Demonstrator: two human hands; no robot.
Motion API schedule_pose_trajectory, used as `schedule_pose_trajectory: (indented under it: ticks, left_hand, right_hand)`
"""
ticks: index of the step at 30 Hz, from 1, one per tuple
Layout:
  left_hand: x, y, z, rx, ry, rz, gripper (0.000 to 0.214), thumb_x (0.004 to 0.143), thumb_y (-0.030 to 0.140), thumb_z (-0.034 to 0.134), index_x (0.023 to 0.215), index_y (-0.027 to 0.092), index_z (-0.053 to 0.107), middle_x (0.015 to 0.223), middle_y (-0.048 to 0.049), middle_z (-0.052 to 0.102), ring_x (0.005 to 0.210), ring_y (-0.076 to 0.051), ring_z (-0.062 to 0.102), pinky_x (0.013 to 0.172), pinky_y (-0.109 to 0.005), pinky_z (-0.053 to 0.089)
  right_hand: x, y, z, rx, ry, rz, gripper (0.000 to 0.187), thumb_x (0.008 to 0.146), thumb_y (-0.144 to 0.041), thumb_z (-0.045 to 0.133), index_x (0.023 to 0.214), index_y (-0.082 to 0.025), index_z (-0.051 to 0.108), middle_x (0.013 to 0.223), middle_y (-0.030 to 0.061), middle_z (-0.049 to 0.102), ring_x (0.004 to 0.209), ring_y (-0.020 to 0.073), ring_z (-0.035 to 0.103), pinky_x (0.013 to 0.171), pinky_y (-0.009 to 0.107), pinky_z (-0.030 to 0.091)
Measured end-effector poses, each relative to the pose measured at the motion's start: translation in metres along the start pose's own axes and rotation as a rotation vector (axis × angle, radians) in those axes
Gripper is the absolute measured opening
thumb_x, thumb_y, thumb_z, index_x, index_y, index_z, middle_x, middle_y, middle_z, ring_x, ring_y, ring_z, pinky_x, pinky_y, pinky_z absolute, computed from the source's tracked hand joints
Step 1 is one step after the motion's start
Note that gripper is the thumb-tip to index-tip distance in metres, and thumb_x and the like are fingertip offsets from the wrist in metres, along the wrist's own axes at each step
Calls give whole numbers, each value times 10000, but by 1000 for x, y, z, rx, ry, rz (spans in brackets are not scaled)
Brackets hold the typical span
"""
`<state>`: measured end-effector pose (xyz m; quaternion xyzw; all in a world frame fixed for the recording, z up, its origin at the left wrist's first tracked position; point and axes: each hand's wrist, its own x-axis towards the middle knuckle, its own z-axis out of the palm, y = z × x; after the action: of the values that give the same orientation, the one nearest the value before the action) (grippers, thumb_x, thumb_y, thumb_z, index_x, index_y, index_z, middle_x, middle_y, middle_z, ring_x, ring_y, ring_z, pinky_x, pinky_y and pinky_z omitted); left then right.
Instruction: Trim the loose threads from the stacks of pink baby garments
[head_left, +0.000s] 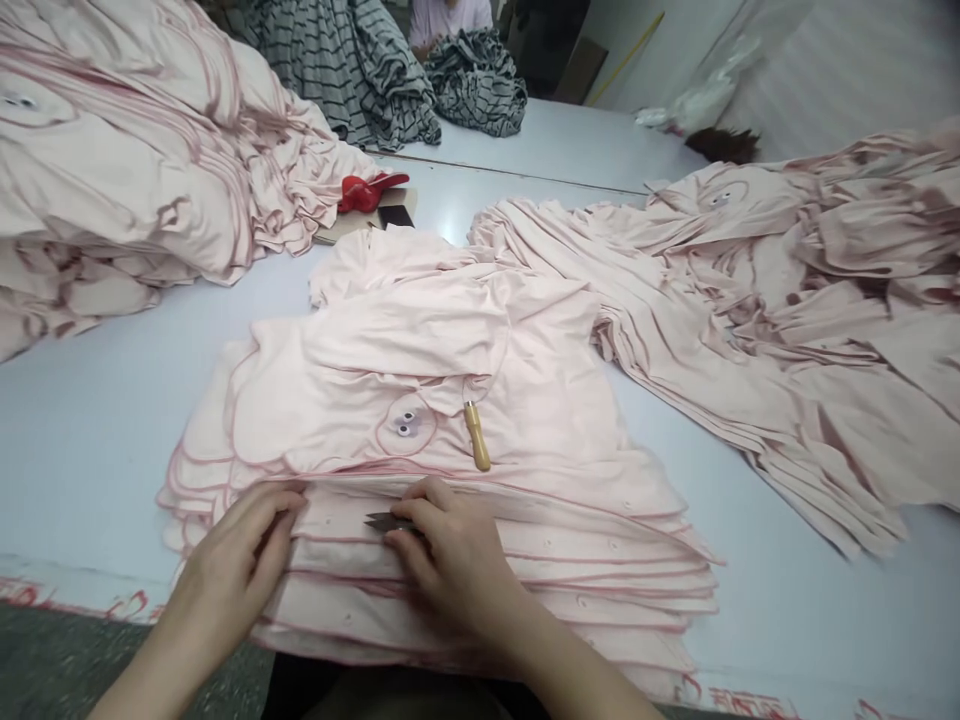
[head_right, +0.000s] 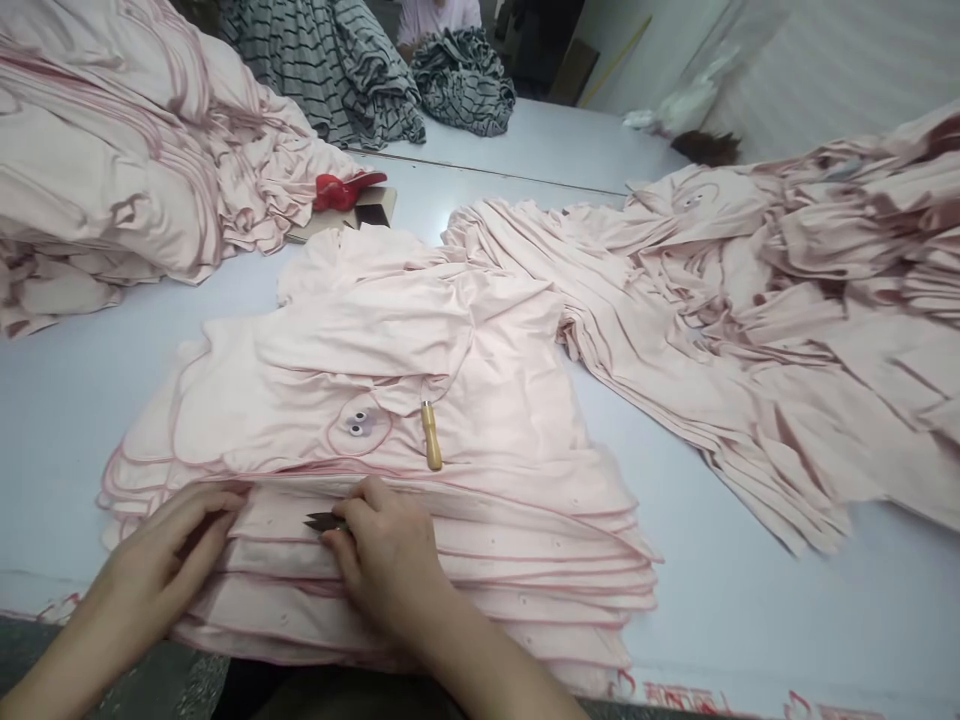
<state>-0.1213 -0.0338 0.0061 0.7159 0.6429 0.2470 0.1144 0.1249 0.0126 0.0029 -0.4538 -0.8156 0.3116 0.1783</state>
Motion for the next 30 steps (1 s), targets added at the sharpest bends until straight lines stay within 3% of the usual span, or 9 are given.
schedule_pose_trajectory:
  ticks: [6,15,22,26,30]
  left_hand:
    - [-9,-2,-3,-19,-96,53,173,904,330,501,1004,261,624,1173,-48,647,1090,-186,632,858,-265,539]
    - [-12,-4,0,-15,-149,108,158,920,269,475,985,257,618,1186,-59,623,1152,-189,585,919,-301,522]
    - [-24,-11,2,85,-162,184,290,895,288,517,1179,246,563,1247,-88,600,1135,-220,589,903,-347,531]
    - [-23,-10,4,173,-139,331,340,876,181,501,1204,233,572,1318,-100,590,1067,-225,614,870,-358,528]
    - [-16,-11,5,199,-117,420,302,876,96,447,1078,220,635,1250,-80,652,958,-203,639,828,-350,509]
  right_hand:
    - [18,-25,18,-115,-50,-39,96,896,-254,638,966,-223,695,1007,7,660,828,187,598,678,316,393]
    - [17,-24,17,-106,-21,-88,92,878,-230,675,967,-220,692,1005,10,676,830,182,597,698,310,388]
    - [25,-27,25,-108,-1,-84,68,884,-206,655,937,-210,698,964,10,675,791,174,599,680,306,395]
    - [16,-23,14,-107,48,-42,102,875,-220,656,971,-196,682,970,42,660,843,192,608,718,299,421]
    - [-10,-18,-6,-187,-23,30,267,822,-278,726,1071,-222,651,1007,46,650,876,221,623,717,307,424]
